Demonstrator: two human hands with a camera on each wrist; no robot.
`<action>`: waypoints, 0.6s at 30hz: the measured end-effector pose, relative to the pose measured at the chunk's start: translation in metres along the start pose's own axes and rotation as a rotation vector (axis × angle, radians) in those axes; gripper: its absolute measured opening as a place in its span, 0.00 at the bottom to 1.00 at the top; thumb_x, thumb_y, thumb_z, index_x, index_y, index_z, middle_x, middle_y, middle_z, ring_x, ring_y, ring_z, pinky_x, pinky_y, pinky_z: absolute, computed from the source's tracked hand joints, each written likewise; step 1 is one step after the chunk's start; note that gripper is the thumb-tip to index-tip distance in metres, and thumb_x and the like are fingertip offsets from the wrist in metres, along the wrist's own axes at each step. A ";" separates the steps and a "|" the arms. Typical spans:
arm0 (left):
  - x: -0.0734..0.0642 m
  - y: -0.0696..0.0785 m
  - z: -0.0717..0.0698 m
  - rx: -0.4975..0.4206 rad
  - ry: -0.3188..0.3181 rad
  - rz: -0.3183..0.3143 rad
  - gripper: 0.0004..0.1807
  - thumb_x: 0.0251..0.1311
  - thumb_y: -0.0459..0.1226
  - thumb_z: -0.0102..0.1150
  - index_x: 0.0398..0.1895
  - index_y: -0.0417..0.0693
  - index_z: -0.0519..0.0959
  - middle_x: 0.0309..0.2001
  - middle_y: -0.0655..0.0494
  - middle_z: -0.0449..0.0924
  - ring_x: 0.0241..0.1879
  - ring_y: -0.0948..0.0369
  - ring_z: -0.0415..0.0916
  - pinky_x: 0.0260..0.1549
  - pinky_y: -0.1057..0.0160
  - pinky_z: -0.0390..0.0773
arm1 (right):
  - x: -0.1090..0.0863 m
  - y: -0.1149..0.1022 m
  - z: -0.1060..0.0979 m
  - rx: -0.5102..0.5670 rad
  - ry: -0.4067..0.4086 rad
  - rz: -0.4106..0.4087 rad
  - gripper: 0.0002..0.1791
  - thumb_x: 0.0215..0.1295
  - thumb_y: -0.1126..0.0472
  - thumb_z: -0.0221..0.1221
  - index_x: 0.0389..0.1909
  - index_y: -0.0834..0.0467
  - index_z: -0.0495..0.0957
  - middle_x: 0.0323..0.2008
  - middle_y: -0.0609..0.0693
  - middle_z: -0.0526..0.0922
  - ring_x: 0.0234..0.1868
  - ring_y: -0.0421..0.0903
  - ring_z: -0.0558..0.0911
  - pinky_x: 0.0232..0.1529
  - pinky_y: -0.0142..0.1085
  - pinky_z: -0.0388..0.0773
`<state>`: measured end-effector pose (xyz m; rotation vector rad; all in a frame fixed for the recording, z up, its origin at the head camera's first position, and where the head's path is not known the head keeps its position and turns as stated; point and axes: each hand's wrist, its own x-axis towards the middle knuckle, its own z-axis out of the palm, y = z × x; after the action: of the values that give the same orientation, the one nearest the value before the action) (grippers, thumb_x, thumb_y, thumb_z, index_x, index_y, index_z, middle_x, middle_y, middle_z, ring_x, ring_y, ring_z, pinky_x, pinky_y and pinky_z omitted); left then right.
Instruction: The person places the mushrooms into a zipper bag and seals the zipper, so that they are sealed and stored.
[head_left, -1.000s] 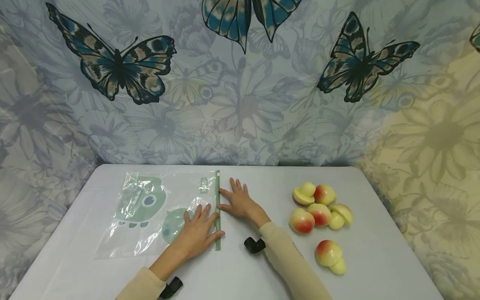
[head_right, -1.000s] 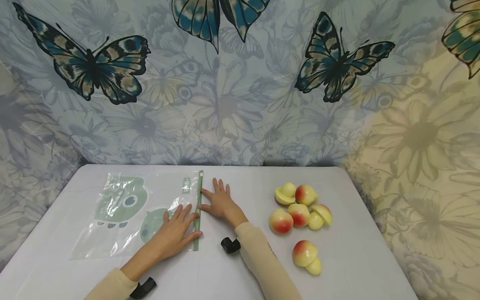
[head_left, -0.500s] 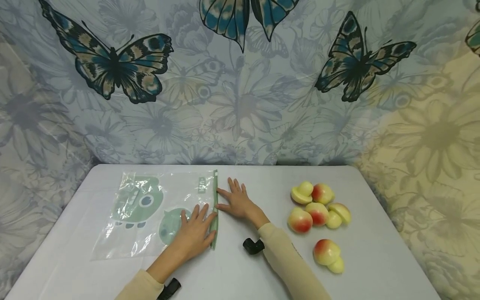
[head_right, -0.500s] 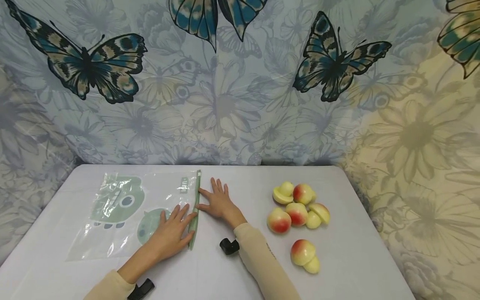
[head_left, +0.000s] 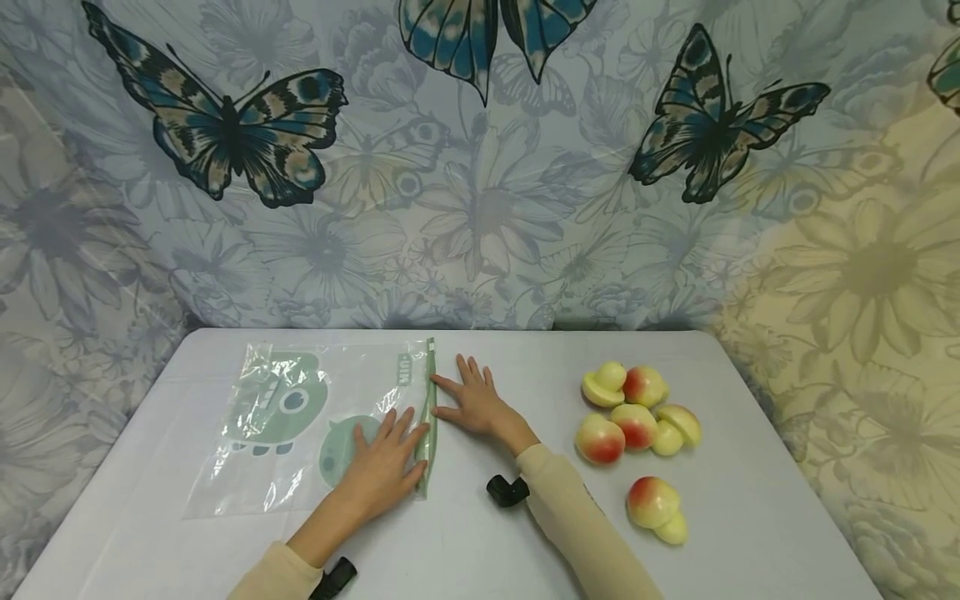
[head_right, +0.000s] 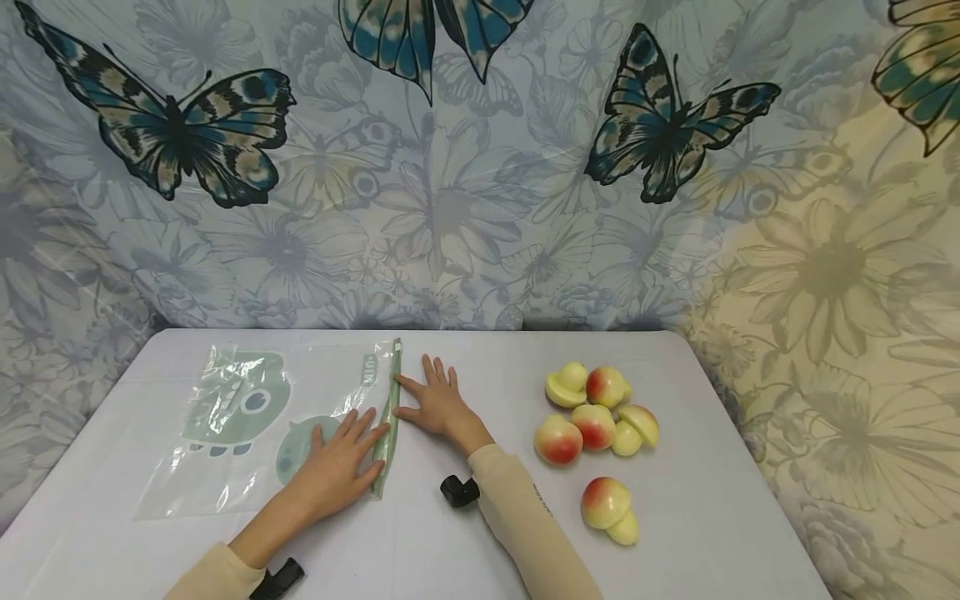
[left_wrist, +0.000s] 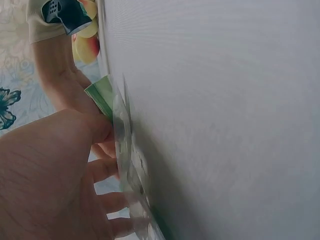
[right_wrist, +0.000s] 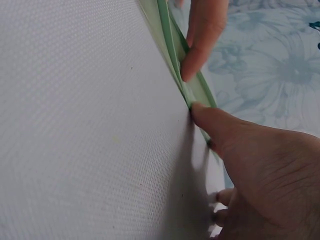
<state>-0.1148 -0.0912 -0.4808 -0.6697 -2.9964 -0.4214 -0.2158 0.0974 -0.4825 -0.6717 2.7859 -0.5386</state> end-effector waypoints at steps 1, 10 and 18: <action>-0.001 0.000 0.000 -0.003 0.000 -0.001 0.27 0.63 0.47 0.60 0.63 0.46 0.74 0.69 0.40 0.65 0.69 0.38 0.59 0.51 0.20 0.55 | 0.000 0.000 0.000 -0.002 -0.001 0.000 0.34 0.69 0.40 0.54 0.73 0.47 0.64 0.76 0.67 0.43 0.76 0.64 0.41 0.72 0.60 0.38; -0.004 -0.006 -0.001 -0.022 -0.019 -0.026 0.28 0.64 0.46 0.59 0.65 0.47 0.72 0.71 0.42 0.63 0.71 0.39 0.56 0.53 0.20 0.54 | -0.001 -0.002 -0.002 0.005 -0.005 0.010 0.34 0.69 0.40 0.55 0.73 0.47 0.63 0.76 0.67 0.43 0.76 0.64 0.41 0.72 0.60 0.37; -0.007 -0.011 -0.005 -0.044 -0.023 -0.051 0.30 0.63 0.44 0.60 0.67 0.45 0.70 0.71 0.44 0.62 0.70 0.37 0.56 0.54 0.20 0.54 | -0.001 -0.003 -0.001 0.026 0.007 0.014 0.35 0.67 0.41 0.57 0.73 0.48 0.64 0.76 0.67 0.43 0.76 0.64 0.41 0.72 0.60 0.37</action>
<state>-0.1129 -0.1050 -0.4790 -0.6061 -3.0399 -0.4871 -0.2138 0.0957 -0.4798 -0.6454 2.7835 -0.5745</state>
